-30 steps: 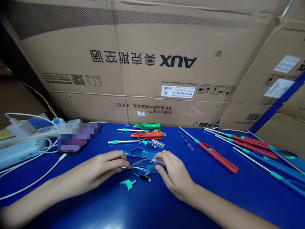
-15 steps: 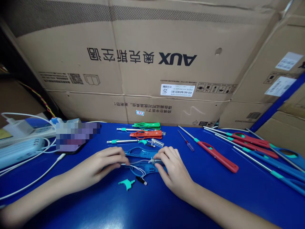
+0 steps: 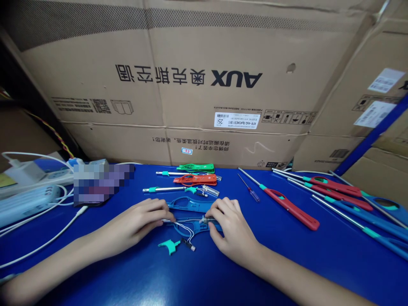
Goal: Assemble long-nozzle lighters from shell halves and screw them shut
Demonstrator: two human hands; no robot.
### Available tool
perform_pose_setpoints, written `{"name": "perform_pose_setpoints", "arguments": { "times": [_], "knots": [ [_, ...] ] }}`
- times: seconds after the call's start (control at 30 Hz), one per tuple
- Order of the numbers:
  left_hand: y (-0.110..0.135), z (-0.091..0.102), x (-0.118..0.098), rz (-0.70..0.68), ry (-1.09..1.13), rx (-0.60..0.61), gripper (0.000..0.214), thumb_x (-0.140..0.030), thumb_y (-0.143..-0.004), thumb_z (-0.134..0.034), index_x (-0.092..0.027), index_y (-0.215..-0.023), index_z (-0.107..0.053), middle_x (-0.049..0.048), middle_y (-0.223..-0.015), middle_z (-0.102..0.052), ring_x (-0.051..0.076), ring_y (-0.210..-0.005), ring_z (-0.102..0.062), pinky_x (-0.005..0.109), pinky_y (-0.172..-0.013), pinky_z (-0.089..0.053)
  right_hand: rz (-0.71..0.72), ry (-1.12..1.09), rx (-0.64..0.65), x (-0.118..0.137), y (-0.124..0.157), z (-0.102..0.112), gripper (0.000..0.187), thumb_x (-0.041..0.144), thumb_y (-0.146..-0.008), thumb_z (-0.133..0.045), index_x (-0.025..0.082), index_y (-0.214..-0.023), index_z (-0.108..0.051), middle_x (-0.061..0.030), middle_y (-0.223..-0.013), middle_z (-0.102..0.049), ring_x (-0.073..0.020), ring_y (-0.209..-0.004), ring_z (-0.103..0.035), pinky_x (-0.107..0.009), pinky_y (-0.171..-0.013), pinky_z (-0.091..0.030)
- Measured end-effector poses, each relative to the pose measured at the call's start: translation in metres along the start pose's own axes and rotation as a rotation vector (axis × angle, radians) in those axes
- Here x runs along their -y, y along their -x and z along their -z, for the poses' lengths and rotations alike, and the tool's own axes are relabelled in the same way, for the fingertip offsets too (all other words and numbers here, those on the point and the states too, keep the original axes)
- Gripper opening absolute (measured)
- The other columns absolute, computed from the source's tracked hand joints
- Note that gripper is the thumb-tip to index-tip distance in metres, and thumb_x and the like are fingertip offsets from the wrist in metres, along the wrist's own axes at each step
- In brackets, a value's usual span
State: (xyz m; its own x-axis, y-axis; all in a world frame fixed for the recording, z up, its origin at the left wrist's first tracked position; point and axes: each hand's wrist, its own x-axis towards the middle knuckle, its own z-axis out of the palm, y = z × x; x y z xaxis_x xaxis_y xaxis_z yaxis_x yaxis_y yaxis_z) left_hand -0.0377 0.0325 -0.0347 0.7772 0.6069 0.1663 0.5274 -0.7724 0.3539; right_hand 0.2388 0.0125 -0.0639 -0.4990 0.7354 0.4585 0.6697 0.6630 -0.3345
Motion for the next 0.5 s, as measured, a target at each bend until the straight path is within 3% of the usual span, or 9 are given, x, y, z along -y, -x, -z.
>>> {"name": "perform_pose_setpoints", "arguments": {
  "times": [0.5],
  "knots": [
    [0.0006,-0.0005,0.0002,-0.003,0.006,-0.018,0.027,-0.011,-0.098,-0.038,-0.023,-0.112,-0.058,0.0036,-0.098,-0.056,0.018,-0.089,-0.054,0.030,-0.079,-0.043,0.025,0.028,0.015,0.0018,0.0006,0.0007,0.017,0.009,-0.088,-0.047,0.020,-0.094,-0.059,-0.0047,-0.091,-0.060,-0.0198,-0.085,-0.051,-0.035,-0.073,-0.032]
  ]
}}
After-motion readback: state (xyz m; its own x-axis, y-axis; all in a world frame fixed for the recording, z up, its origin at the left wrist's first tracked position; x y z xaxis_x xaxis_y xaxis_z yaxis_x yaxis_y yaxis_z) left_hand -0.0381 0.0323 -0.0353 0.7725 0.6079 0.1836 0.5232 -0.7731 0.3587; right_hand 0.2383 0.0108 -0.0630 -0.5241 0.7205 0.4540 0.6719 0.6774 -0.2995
